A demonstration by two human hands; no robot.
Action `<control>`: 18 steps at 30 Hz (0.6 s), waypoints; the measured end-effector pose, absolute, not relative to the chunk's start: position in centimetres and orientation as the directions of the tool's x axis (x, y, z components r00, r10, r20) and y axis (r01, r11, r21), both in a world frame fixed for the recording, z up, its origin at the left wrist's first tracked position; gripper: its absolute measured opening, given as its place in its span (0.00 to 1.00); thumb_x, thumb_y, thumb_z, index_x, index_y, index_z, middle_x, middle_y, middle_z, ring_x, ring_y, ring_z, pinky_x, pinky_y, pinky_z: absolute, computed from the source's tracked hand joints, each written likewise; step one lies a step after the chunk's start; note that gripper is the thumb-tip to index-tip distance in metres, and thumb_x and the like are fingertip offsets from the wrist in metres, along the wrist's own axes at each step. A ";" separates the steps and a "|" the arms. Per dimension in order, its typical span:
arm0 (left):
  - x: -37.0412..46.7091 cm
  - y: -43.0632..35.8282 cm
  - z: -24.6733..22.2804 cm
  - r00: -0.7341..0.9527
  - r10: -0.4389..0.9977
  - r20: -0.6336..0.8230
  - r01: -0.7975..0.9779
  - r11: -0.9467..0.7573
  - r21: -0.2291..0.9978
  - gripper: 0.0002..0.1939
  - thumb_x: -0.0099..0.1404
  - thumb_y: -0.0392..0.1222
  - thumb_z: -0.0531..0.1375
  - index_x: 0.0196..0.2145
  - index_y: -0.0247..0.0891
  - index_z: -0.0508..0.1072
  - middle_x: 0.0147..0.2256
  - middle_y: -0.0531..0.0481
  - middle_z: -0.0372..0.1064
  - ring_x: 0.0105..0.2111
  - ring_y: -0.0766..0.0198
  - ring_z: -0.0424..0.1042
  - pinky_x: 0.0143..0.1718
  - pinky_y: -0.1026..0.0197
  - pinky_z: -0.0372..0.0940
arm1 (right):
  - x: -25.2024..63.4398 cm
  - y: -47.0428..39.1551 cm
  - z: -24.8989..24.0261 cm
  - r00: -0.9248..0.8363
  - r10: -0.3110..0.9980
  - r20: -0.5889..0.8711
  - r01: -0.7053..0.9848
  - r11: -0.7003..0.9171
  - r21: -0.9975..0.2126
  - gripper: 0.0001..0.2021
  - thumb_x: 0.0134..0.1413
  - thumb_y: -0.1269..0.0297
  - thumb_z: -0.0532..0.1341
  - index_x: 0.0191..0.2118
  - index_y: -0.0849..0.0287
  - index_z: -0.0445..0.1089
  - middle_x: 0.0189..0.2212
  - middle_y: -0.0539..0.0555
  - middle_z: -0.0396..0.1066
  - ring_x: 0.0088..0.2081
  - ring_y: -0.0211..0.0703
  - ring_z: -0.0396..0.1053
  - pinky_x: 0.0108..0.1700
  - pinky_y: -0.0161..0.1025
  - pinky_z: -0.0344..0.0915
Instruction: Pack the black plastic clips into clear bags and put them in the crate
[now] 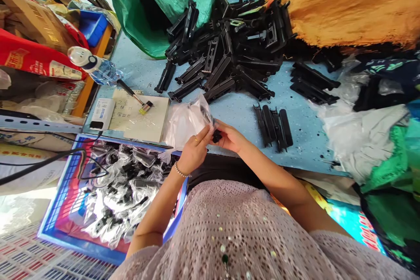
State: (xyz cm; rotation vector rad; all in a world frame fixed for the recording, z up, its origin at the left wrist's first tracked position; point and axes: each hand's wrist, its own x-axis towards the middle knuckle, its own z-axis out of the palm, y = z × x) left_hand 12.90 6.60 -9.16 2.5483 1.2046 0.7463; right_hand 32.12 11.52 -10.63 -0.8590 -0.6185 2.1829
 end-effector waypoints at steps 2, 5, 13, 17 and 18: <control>13.5 6.3 -9.1 0.542 0.767 0.343 0.639 -0.641 0.425 0.45 0.66 0.23 0.49 0.75 0.43 0.37 0.71 0.35 0.50 0.67 0.51 0.62 0.59 0.48 0.72 | 31.9 10.7 -10.4 -0.452 0.791 -0.412 -0.454 -0.602 -0.657 0.21 0.53 0.51 0.69 0.51 0.50 0.71 0.41 0.50 0.76 0.38 0.44 0.74 0.45 0.47 0.77; 13.9 6.5 -8.8 0.621 0.737 0.268 0.592 -0.665 0.456 0.44 0.65 0.25 0.51 0.75 0.41 0.40 0.70 0.34 0.53 0.65 0.49 0.65 0.59 0.47 0.72 | 31.5 8.7 -9.5 -0.299 0.880 -0.369 -0.193 -0.434 -0.880 0.15 0.56 0.54 0.67 0.46 0.56 0.74 0.40 0.53 0.76 0.47 0.51 0.74 0.54 0.52 0.73; 7.9 1.5 -0.1 0.520 0.841 0.145 0.573 -0.470 0.672 0.24 0.69 0.38 0.61 0.62 0.48 0.70 0.60 0.44 0.70 0.56 0.56 0.75 0.55 0.55 0.75 | 35.0 5.0 -5.0 -0.691 0.720 -0.058 -0.070 -0.148 -0.987 0.23 0.66 0.59 0.60 0.64 0.52 0.67 0.57 0.57 0.74 0.55 0.46 0.74 0.59 0.51 0.71; -4.7 -2.8 -0.1 0.414 0.860 -0.298 0.801 -0.189 0.567 0.19 0.68 0.49 0.61 0.55 0.51 0.77 0.56 0.49 0.76 0.52 0.53 0.79 0.47 0.57 0.78 | 41.8 8.0 -3.8 -0.444 0.895 -0.041 0.431 0.173 -0.886 0.20 0.70 0.66 0.52 0.62 0.51 0.71 0.57 0.56 0.74 0.56 0.48 0.73 0.62 0.56 0.68; -8.3 -3.6 -1.3 0.322 0.868 -0.377 0.849 -0.088 0.521 0.17 0.64 0.54 0.62 0.50 0.52 0.79 0.51 0.51 0.79 0.47 0.52 0.81 0.42 0.57 0.78 | 43.6 9.1 -3.9 -0.392 0.920 -0.008 0.585 0.243 -0.774 0.22 0.70 0.70 0.50 0.62 0.51 0.70 0.59 0.57 0.72 0.60 0.51 0.70 0.65 0.59 0.65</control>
